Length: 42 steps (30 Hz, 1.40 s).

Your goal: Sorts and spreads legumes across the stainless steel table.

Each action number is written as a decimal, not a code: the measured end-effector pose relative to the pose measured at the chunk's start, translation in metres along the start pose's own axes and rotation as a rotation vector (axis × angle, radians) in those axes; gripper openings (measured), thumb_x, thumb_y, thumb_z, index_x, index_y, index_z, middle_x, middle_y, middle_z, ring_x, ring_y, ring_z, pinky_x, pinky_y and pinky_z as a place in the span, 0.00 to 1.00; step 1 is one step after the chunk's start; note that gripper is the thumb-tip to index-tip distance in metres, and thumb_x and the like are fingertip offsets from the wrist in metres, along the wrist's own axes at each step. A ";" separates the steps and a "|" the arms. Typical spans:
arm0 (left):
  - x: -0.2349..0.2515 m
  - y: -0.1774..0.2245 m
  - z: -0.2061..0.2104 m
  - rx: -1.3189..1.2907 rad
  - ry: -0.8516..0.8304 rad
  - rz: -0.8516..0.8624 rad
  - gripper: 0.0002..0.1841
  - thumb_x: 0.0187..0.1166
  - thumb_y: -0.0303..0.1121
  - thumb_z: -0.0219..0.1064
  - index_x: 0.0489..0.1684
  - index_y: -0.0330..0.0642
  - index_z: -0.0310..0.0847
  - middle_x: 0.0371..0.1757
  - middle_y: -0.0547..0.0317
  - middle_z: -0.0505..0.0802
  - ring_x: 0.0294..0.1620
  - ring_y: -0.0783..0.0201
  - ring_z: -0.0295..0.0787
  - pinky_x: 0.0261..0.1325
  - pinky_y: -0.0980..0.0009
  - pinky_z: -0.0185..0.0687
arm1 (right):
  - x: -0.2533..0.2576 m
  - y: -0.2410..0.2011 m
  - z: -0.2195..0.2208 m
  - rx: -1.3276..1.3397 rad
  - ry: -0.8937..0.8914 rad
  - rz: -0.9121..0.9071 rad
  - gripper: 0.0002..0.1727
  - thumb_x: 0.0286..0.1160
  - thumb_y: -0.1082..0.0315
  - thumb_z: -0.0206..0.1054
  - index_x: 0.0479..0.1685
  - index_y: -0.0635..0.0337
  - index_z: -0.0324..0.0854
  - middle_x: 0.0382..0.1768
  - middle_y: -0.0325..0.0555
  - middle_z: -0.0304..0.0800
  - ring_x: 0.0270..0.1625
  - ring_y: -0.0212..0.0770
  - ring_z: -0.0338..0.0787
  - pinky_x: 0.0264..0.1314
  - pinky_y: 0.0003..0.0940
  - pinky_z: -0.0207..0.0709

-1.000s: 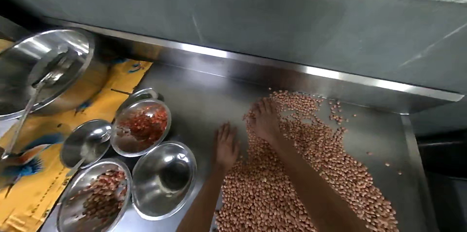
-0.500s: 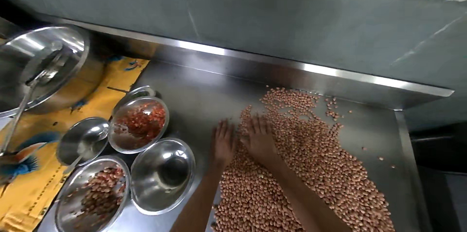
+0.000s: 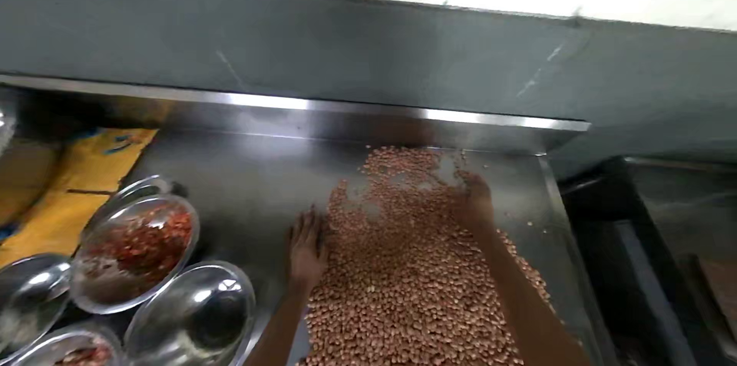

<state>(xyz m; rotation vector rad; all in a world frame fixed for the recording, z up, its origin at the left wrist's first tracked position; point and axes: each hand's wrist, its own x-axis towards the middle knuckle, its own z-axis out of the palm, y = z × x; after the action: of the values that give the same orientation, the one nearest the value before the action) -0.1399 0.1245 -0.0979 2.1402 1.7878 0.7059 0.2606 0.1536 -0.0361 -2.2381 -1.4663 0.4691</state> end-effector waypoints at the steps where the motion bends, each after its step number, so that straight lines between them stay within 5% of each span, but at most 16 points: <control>1: 0.000 0.001 0.000 0.014 -0.002 0.007 0.31 0.85 0.47 0.50 0.83 0.38 0.73 0.88 0.46 0.73 0.92 0.37 0.56 0.90 0.35 0.43 | 0.005 0.015 0.004 -0.034 -0.021 -0.025 0.35 0.84 0.58 0.64 0.87 0.68 0.62 0.88 0.71 0.57 0.91 0.68 0.55 0.91 0.60 0.55; 3: 0.000 0.001 0.000 0.029 0.006 0.018 0.32 0.85 0.49 0.47 0.81 0.37 0.74 0.87 0.45 0.73 0.91 0.37 0.57 0.90 0.34 0.45 | -0.001 0.022 0.017 -0.124 -0.094 -0.176 0.37 0.87 0.53 0.59 0.86 0.72 0.61 0.90 0.71 0.53 0.93 0.67 0.52 0.93 0.59 0.50; 6: -0.001 0.001 -0.001 0.024 0.010 0.025 0.32 0.85 0.48 0.47 0.81 0.37 0.74 0.87 0.44 0.74 0.91 0.37 0.58 0.90 0.35 0.44 | -0.025 -0.005 0.034 -0.128 -0.262 -0.284 0.37 0.86 0.46 0.57 0.88 0.59 0.64 0.92 0.59 0.53 0.94 0.59 0.53 0.93 0.57 0.53; 8: -0.001 -0.001 0.002 0.019 0.037 0.049 0.32 0.85 0.50 0.47 0.80 0.36 0.75 0.86 0.44 0.74 0.90 0.37 0.60 0.89 0.34 0.45 | -0.042 -0.024 0.029 -0.106 -0.386 -0.270 0.39 0.88 0.44 0.55 0.93 0.54 0.56 0.94 0.54 0.49 0.95 0.56 0.51 0.93 0.58 0.52; 10: -0.001 0.001 0.000 -0.002 0.037 0.045 0.32 0.85 0.49 0.47 0.79 0.35 0.75 0.86 0.42 0.74 0.90 0.36 0.59 0.89 0.34 0.44 | -0.056 -0.032 0.015 -0.032 -0.465 -0.308 0.34 0.90 0.46 0.53 0.91 0.52 0.61 0.93 0.48 0.54 0.94 0.51 0.54 0.93 0.59 0.51; 13: -0.001 0.003 -0.003 0.000 0.038 0.044 0.33 0.87 0.50 0.46 0.78 0.34 0.76 0.85 0.41 0.75 0.90 0.35 0.59 0.89 0.33 0.44 | -0.070 -0.020 -0.022 0.155 -0.366 -0.360 0.23 0.91 0.57 0.56 0.80 0.51 0.78 0.80 0.46 0.78 0.81 0.48 0.79 0.83 0.52 0.70; 15: -0.001 0.004 -0.003 0.006 0.040 0.053 0.34 0.87 0.51 0.44 0.79 0.34 0.75 0.86 0.41 0.74 0.90 0.35 0.59 0.89 0.32 0.43 | -0.073 0.002 -0.047 0.202 -0.161 -0.216 0.16 0.86 0.66 0.62 0.65 0.59 0.88 0.64 0.52 0.91 0.66 0.50 0.90 0.72 0.51 0.80; 19: -0.001 0.003 -0.005 0.039 0.033 0.052 0.33 0.87 0.52 0.45 0.79 0.35 0.75 0.87 0.43 0.73 0.90 0.36 0.59 0.88 0.32 0.43 | -0.049 0.054 -0.071 0.119 0.034 0.041 0.10 0.79 0.73 0.68 0.51 0.65 0.92 0.52 0.58 0.94 0.54 0.55 0.93 0.63 0.55 0.84; 27: 0.000 0.001 -0.006 0.078 0.002 0.034 0.34 0.85 0.52 0.45 0.81 0.37 0.74 0.88 0.45 0.72 0.92 0.39 0.57 0.90 0.36 0.43 | -0.014 0.005 -0.050 -0.192 -0.448 -0.157 0.15 0.85 0.64 0.63 0.62 0.58 0.88 0.63 0.57 0.88 0.68 0.58 0.86 0.70 0.58 0.79; 31: -0.001 0.001 -0.007 0.076 -0.010 0.022 0.34 0.86 0.52 0.45 0.80 0.37 0.74 0.88 0.45 0.72 0.92 0.39 0.57 0.91 0.36 0.42 | -0.013 -0.024 -0.028 -0.265 -0.497 -0.303 0.13 0.83 0.69 0.64 0.60 0.61 0.88 0.63 0.58 0.87 0.70 0.58 0.85 0.69 0.55 0.80; 42: 0.000 0.001 -0.006 0.092 0.010 0.010 0.33 0.86 0.53 0.45 0.79 0.40 0.76 0.87 0.49 0.74 0.91 0.41 0.59 0.90 0.38 0.47 | -0.011 -0.049 -0.009 -0.400 -0.532 -0.328 0.15 0.79 0.75 0.64 0.61 0.60 0.87 0.68 0.57 0.84 0.74 0.59 0.80 0.67 0.53 0.80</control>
<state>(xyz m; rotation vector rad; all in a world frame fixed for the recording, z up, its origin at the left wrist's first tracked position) -0.1422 0.1234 -0.0919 2.2096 1.8499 0.6495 0.2227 0.1596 -0.0019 -2.1832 -2.3324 0.7558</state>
